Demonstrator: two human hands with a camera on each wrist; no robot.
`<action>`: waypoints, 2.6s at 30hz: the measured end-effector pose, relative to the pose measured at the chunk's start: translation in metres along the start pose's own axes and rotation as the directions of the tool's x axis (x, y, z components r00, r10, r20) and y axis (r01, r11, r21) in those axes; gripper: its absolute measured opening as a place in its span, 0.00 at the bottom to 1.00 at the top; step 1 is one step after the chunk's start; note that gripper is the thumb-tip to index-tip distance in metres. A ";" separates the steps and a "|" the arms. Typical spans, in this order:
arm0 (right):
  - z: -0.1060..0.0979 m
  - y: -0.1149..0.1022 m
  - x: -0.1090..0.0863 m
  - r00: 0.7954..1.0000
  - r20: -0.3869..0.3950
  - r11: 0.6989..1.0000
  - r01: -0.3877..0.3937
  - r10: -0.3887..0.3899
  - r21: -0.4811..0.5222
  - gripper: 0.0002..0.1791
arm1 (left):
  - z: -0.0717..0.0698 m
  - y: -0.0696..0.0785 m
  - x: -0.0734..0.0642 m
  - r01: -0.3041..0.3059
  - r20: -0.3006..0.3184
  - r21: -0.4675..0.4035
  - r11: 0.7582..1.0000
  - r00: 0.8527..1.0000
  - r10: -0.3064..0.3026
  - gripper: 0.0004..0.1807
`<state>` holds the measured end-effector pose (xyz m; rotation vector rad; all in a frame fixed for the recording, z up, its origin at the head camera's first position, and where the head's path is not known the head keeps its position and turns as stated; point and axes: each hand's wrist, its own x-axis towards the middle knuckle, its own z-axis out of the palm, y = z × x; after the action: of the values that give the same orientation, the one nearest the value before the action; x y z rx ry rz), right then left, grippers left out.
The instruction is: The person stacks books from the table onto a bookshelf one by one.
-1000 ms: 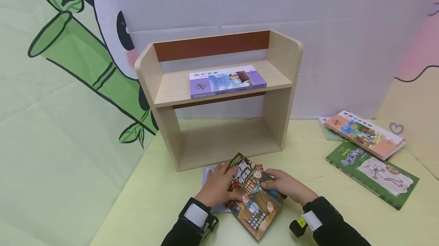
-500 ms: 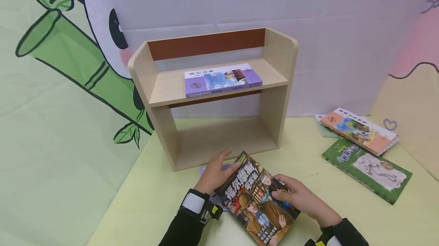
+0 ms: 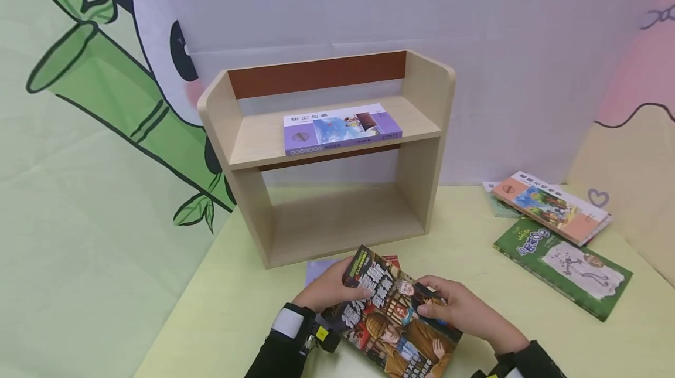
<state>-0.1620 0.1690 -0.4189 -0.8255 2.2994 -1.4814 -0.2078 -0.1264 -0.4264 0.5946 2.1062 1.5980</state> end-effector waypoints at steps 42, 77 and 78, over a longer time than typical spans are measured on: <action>0.022 -0.009 0.068 0.896 -0.363 0.887 -0.066 0.255 0.458 0.35 | -0.002 -0.003 -0.020 -0.094 -0.709 -0.275 0.957 0.692 -0.136 0.31; 0.024 0.030 0.120 0.809 -0.344 0.848 -0.319 0.477 0.424 0.36 | -0.036 -0.038 0.003 0.190 -0.716 -0.021 0.982 0.682 -0.147 0.26; 0.023 0.031 0.120 0.816 -0.331 0.852 -0.330 0.474 0.405 0.37 | -0.038 -0.038 0.004 0.221 -0.723 0.034 0.975 0.679 -0.129 0.25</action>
<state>-0.2552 0.0891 -0.4485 0.1053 2.2017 -1.8863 -0.2359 -0.1631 -0.4546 -0.2867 2.7135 1.7763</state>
